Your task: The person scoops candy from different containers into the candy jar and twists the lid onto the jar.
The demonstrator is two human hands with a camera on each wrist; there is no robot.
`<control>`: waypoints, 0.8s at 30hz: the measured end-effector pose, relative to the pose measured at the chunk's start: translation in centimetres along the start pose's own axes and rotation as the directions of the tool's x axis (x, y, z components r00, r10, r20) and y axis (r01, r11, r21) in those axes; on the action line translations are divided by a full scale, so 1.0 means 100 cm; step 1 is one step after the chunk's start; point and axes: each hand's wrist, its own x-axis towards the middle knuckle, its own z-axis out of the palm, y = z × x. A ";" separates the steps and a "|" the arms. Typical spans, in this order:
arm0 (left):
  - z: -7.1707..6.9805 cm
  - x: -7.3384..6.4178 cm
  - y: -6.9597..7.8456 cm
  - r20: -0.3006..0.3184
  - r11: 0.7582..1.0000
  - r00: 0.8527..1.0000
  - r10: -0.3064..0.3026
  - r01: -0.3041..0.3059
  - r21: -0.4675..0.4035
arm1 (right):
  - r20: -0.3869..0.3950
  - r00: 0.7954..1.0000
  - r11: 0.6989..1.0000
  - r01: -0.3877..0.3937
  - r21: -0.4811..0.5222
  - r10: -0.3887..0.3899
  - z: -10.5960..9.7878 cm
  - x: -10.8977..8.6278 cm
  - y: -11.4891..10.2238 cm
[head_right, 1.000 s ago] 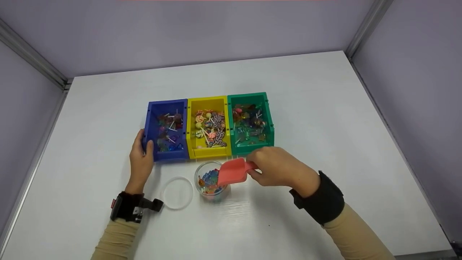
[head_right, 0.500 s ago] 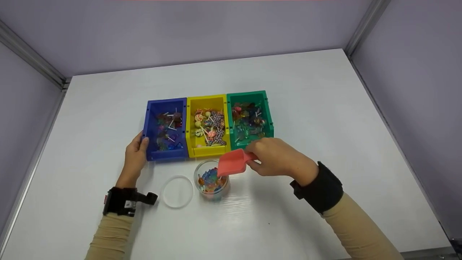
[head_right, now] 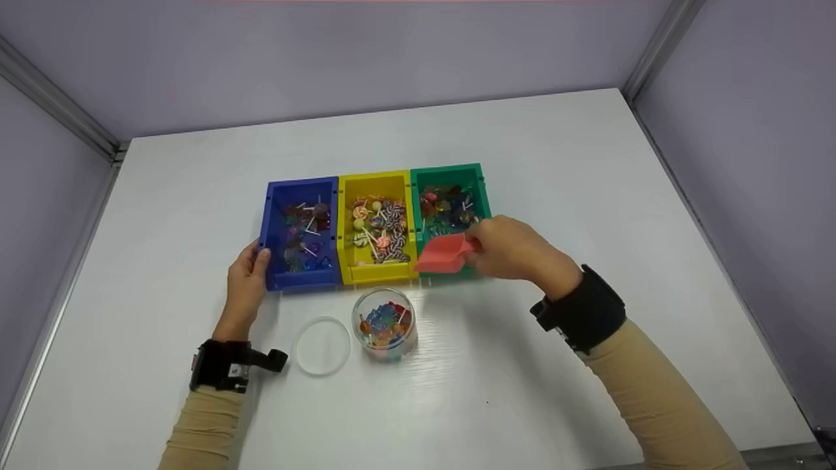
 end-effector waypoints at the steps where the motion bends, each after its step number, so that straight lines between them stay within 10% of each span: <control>1: 0.000 0.000 -0.001 -0.002 1.000 1.000 0.007 -0.007 0.009 | 0.005 0.999 0.999 -0.033 0.008 0.033 -0.002 0.001 0.001; 11: 0.000 -0.002 -0.002 -0.003 0.998 0.998 0.055 -0.055 0.017 | 0.150 0.923 0.935 -0.352 -0.047 0.355 -0.007 0.025 0.003; 24: 0.000 -0.002 0.000 -0.016 0.996 0.997 0.080 -0.080 0.037 | 0.284 0.824 0.869 -0.441 -0.224 0.491 -0.018 0.064 -0.004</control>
